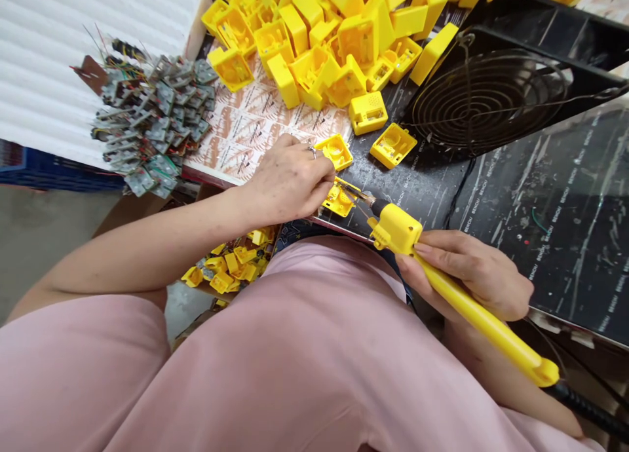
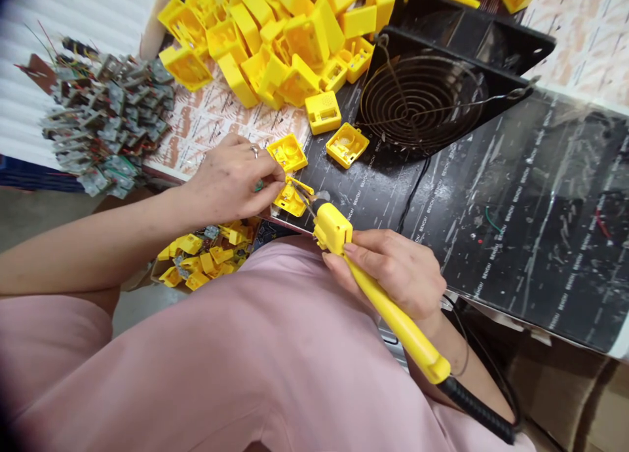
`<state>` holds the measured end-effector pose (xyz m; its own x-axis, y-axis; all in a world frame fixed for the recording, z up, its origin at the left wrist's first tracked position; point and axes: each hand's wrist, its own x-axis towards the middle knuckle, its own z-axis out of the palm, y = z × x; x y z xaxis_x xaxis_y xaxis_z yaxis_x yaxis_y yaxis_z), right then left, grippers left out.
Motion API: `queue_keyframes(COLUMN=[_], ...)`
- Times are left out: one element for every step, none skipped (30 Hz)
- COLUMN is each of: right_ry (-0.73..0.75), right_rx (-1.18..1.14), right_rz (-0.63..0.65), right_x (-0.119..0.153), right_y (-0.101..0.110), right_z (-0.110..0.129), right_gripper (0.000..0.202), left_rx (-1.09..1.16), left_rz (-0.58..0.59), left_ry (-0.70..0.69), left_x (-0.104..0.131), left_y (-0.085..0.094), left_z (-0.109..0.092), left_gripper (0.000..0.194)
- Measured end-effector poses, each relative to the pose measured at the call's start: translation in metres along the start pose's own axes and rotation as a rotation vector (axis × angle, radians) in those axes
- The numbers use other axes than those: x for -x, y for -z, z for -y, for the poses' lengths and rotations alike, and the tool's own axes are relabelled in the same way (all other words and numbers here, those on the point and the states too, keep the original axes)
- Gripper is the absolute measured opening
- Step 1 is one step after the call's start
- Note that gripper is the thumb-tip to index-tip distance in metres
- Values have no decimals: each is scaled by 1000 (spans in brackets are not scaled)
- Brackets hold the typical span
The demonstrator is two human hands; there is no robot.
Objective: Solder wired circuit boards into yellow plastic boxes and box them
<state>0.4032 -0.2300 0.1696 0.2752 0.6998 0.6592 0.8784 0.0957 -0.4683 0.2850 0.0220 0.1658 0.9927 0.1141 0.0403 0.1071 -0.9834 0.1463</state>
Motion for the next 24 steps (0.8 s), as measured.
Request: queue_keyframes(right_ry=[4,3,-7,-26,-51,-74,-87,-94,-96,-90,-80,-73,-68,-60,-47,-37,-32,-25,-20,-21,-18,-17,-18,-26], right_rx=[19,32,36,31,18,4,-10,-16,-14,-10,-5,-4,-7,-13,-26,-38,-45,-50,-49,-41,-32,-23,-18,-16], right_rz=[30,70,127,187,235,249,238,199,150,104,74,60,55,41,27,8,-1,0,18,48,76,107,131,134], right_x=[-1,-1,-1,0,1,3,5,8,10,12,14,14,14,13,11,9,6,3,1,-1,-2,-2,0,2], right_y=[1,3,5,7,10,12,14,16,17,17,17,16,15,13,11,10,9,8,8,8,8,8,10,11], right_z=[0,1,1,0,-1,-2,-4,-6,-8,-10,-11,-12,-12,-11,-10,-9,-7,-6,-5,-4,-4,-4,-4,-5], right_gripper=[19,16,13,11,11,11,10,8,5,3,1,3,6,10,14,18,20,20,19,18,17,16,15,14], left_rx=[-1,-3,-7,-14,-22,-30,-34,-32,-26,-19,-18,-25,-41,-62,-81,-95,-101,-100,-93,-85,-77,-74,-74,-77], left_rz=[7,18,29,41,54,67,80,92,104,115,124,131,138,144,152,159,167,173,174,171,165,157,150,148], left_ry=[-2,-5,-8,-14,-22,-29,-33,-33,-31,-28,-27,-29,-33,-37,-40,-41,-42,-43,-45,-47,-49,-51,-53,-56], left_x=[-1,-1,-2,-3,-4,-5,-6,-7,-7,-8,-8,-8,-8,-9,-9,-9,-9,-10,-10,-10,-10,-10,-10,-10], left_y=[1,3,5,7,8,10,12,13,14,15,16,17,17,18,19,19,20,20,20,19,19,18,18,18], left_z=[0,-1,-1,-2,-2,-3,-3,-4,-4,-4,-4,-5,-5,-5,-6,-6,-6,-6,-6,-6,-5,-5,-5,-4], left_gripper=[34,34,34,34,33,33,32,32,32,31,31,31,31,30,30,30,31,31,30,30,29,29,29,29])
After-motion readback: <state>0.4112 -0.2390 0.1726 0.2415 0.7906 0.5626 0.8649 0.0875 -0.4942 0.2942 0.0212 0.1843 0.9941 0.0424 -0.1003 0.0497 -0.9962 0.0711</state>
